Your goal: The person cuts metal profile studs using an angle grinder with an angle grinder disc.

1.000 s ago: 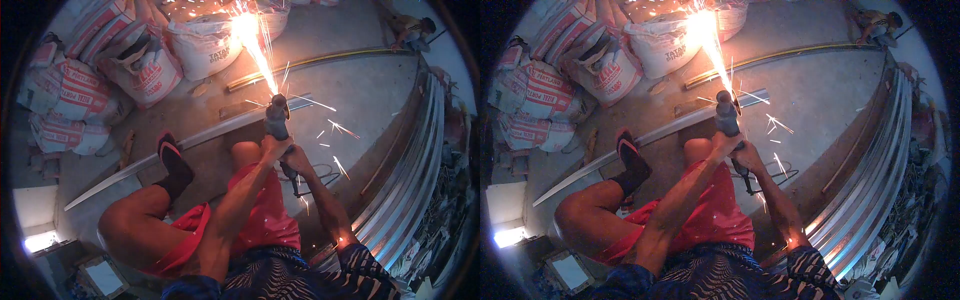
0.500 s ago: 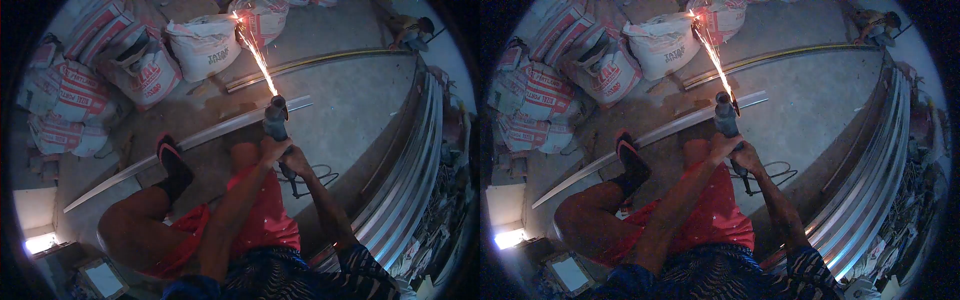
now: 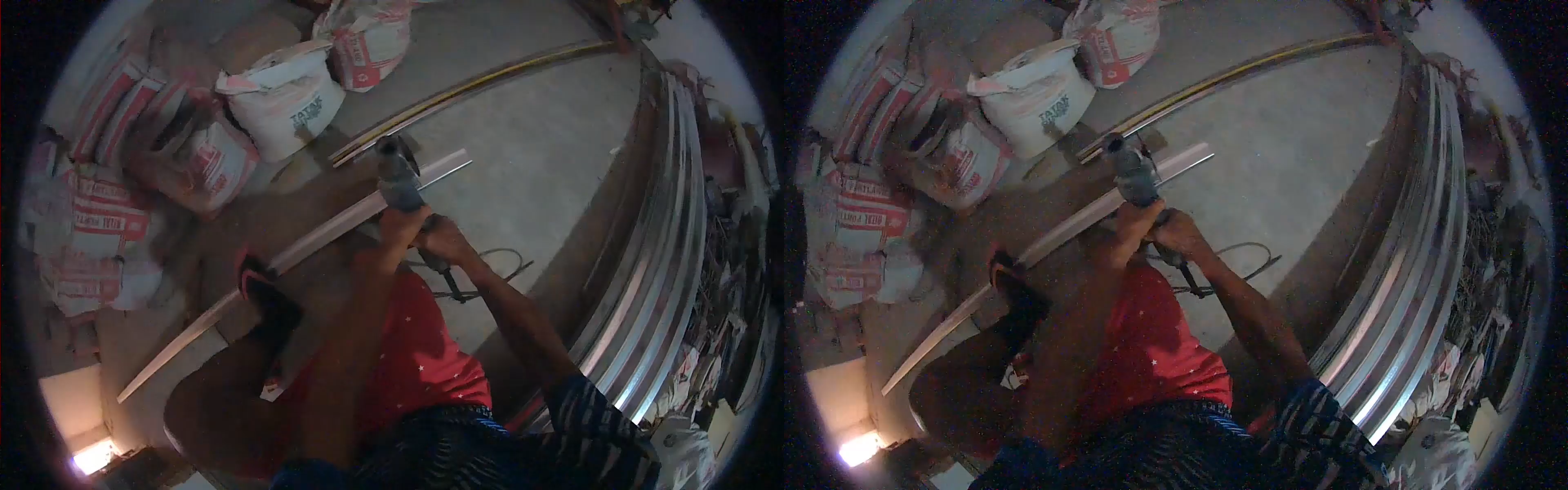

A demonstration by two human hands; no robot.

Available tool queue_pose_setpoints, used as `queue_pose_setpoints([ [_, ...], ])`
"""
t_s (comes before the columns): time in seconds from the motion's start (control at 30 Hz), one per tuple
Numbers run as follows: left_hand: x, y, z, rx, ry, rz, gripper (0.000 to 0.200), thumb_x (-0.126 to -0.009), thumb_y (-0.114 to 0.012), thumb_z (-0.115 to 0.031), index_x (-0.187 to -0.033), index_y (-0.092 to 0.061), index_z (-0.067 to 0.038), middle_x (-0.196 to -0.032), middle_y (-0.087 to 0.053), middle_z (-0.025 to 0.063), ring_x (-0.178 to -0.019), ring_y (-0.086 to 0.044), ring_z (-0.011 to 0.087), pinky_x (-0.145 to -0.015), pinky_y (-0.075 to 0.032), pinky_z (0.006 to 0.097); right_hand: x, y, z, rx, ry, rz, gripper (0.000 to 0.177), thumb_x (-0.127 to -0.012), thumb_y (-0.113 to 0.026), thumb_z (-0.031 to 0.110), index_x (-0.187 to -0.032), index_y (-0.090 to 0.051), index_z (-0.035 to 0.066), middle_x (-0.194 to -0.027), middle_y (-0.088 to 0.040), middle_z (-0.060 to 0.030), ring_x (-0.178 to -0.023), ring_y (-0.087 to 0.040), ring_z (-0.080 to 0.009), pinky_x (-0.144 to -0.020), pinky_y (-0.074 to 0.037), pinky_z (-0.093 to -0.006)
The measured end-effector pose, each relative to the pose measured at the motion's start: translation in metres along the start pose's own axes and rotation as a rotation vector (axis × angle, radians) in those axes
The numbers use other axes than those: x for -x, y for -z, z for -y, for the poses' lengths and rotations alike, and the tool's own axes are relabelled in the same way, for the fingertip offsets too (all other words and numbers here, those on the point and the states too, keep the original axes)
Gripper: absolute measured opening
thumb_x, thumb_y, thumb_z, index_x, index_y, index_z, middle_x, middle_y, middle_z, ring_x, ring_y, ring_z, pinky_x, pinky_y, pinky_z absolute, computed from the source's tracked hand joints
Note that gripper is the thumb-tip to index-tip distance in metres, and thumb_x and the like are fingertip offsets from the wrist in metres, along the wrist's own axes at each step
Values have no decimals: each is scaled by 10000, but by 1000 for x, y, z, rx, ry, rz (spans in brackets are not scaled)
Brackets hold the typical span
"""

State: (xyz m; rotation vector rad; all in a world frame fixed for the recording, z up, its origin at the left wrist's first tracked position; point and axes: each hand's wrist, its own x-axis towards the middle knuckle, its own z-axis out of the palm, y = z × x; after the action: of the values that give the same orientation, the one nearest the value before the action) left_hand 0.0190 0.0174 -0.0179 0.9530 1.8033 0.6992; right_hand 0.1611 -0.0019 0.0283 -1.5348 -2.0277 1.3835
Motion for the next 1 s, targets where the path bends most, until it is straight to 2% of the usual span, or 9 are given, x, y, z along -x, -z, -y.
queue_pose_setpoints([
  [0.07, -7, 0, 9, 26, -44, 9, 648, -634, -765, -520, -1014, -713, 2, -1020, -719, 203, -1024, -686, 330, -875, -527, 409, 8, 10, 32, 3, -158, 12, 508, -758, -755, 408, -1058, -677, 6, -1025, -706, -201, -972, -683, -341, -830, -520, -431],
  [0.27, 5, 14, -22, -41, 18, 10, 713, -618, -764, -525, -1011, -695, 65, -1021, -710, 239, -1033, -678, 358, -890, -519, 410, -8, -1, 9, -174, -173, -1, 560, -721, -764, 452, -1046, -680, 4, -1013, -713, -196, -978, -685, -342, -822, -522, -420],
  [0.43, 5, 12, -26, -67, 75, -16, 732, -618, -763, -523, -1017, -686, 86, -1030, -698, 268, -1056, -671, 356, -908, -506, 411, -7, 8, 21, -101, -201, 27, 550, -722, -756, 449, -1035, -680, 3, -996, -713, -201, -973, -682, -347, -824, -513, -421],
  [0.57, -5, 8, -11, -22, 28, -26, 698, -631, -757, -514, -1037, -694, 50, -1041, -705, 239, -1054, -673, 347, -901, -509, 411, -19, -4, 3, -67, -208, 14, 505, -725, -755, 434, -1040, -696, 43, -976, -714, -183, -924, -696, -319, -807, -528, -412],
  [0.67, -4, 12, -13, 9, 54, 47, 651, -643, -755, -507, -1044, -705, 4, -1042, -713, 208, -1040, -678, 339, -893, -512, 406, -24, -9, -6, -32, -195, 35, 532, -746, -731, 455, -1070, -677, 37, -1029, -703, -204, -1000, -664, -368, -842, -509, -436],
  [0.83, 6, 15, -21, -24, 127, 59, 574, -672, -754, -485, -1032, -714, -40, -1027, -720, 177, -1007, -689, 315, -877, -514, 404, -11, 4, 17, -34, -143, 71, 540, -747, -725, 464, -1086, -673, 48, -1052, -699, -200, -1022, -653, -374, -861, -508, -435],
  [0.93, -9, 4, 2, 117, -25, 47, 543, -687, -757, -463, -1028, -709, -42, -998, -723, 167, -993, -692, 297, -869, -517, 401, -26, -11, -11, 0, -123, 64, 538, -741, -727, 466, -1084, -680, 54, -1048, -701, -200, -1028, -649, -376, -867, -507, -429],
  [1.0, -10, 6, 6, 127, -133, 60, 524, -730, -766, -478, -997, -700, -32, -924, -701, 120, -865, -670, 249, -755, -521, 390, -30, -15, -20, 5, -115, 55, 533, -734, -737, 459, -1073, -687, 50, -1036, -705, -198, -1017, -656, -364, -860, -511, -422],
])
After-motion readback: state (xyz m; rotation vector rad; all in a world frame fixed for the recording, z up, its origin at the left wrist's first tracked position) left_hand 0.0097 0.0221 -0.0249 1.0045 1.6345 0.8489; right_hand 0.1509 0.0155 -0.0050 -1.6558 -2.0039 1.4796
